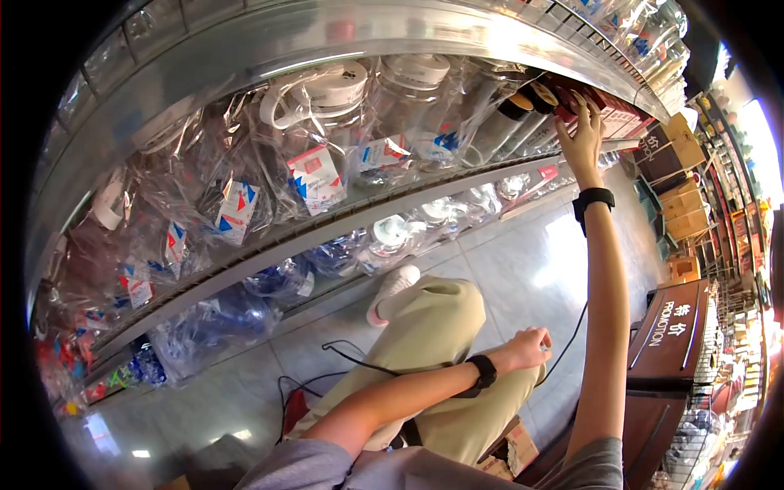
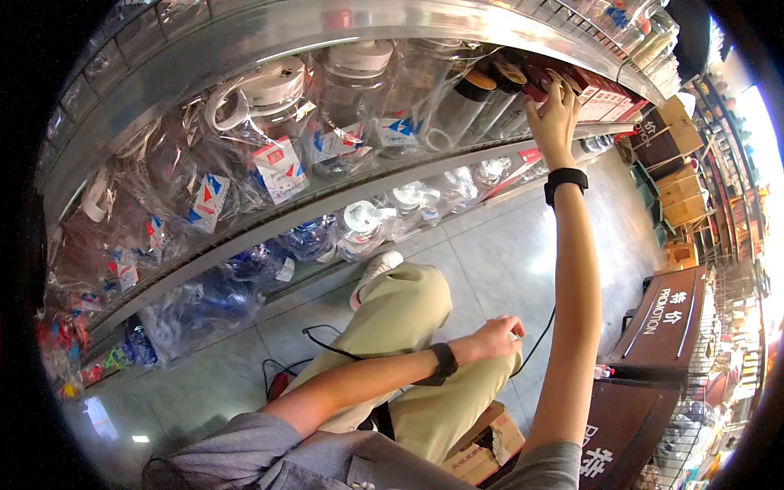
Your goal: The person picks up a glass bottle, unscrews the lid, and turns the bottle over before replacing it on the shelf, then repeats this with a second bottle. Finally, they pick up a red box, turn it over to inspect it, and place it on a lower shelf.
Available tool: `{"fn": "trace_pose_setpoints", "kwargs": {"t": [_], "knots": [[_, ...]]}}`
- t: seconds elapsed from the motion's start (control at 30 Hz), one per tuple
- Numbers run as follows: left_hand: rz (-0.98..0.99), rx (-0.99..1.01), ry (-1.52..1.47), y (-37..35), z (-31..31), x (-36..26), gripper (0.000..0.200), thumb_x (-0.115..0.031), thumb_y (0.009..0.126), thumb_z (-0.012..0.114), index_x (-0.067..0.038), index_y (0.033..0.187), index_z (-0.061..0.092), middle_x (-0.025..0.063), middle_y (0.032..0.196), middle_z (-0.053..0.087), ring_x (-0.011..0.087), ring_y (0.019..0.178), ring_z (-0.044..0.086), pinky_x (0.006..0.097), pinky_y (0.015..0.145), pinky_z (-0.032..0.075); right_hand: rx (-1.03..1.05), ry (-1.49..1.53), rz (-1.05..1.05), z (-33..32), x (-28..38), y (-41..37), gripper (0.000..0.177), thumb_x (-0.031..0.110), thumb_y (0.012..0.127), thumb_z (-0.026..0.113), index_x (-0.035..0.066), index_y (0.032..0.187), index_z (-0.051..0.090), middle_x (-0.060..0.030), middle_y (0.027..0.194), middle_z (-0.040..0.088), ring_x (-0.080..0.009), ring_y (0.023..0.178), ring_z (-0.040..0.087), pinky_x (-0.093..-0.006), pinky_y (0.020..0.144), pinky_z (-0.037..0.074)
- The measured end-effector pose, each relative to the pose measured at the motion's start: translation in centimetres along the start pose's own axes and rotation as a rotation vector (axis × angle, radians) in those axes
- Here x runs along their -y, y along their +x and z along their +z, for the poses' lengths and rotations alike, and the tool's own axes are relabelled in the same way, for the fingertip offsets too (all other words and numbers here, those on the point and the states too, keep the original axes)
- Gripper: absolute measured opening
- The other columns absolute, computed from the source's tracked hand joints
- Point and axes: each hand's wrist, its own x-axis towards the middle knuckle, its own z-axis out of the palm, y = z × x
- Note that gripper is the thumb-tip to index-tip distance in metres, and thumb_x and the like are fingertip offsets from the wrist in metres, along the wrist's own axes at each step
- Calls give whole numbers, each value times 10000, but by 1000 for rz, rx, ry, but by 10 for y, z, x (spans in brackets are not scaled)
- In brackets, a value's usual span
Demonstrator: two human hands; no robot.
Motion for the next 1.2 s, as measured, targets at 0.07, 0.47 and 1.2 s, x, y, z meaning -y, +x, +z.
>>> {"fn": "trace_pose_setpoints", "kwargs": {"t": [0.07, 0.47, 1.2], "knots": [[-2, 8, -3, -3, -2, 0, 305, -246, 781, 630, -44, 1006, 592, 189, 1069, 605, 334, 1003, 586, 410, 880, 475, -56, 25, 20, -2, 10, -6, 535, 343, 776, 706, 11, 1158, 535, -221, 1253, 510, -376, 1190, 451, -479, 1008, 339], [130, -64, -35, -2, -16, -3, 247, -190, 784, 631, -6, 944, 592, 193, 1002, 625, 320, 960, 606, 396, 847, 481, -85, 460, 356, -5, 3, -19, 869, 359, 633, 859, -69, 1255, 428, -168, 1153, 459, -280, 1085, 480, -384, 929, 417], [-161, -400, -698, 14, -77, -12, 350, -209, 950, 456, -44, 1247, 372, 177, 1154, 530, 287, 1080, 560, 444, 920, 481, -537, 1362, 1448, -188, 60, -263, 412, 339, 819, 706, 26, 1048, 564, -81, 965, 643, -227, 879, 661, -310, 651, 518]]}}
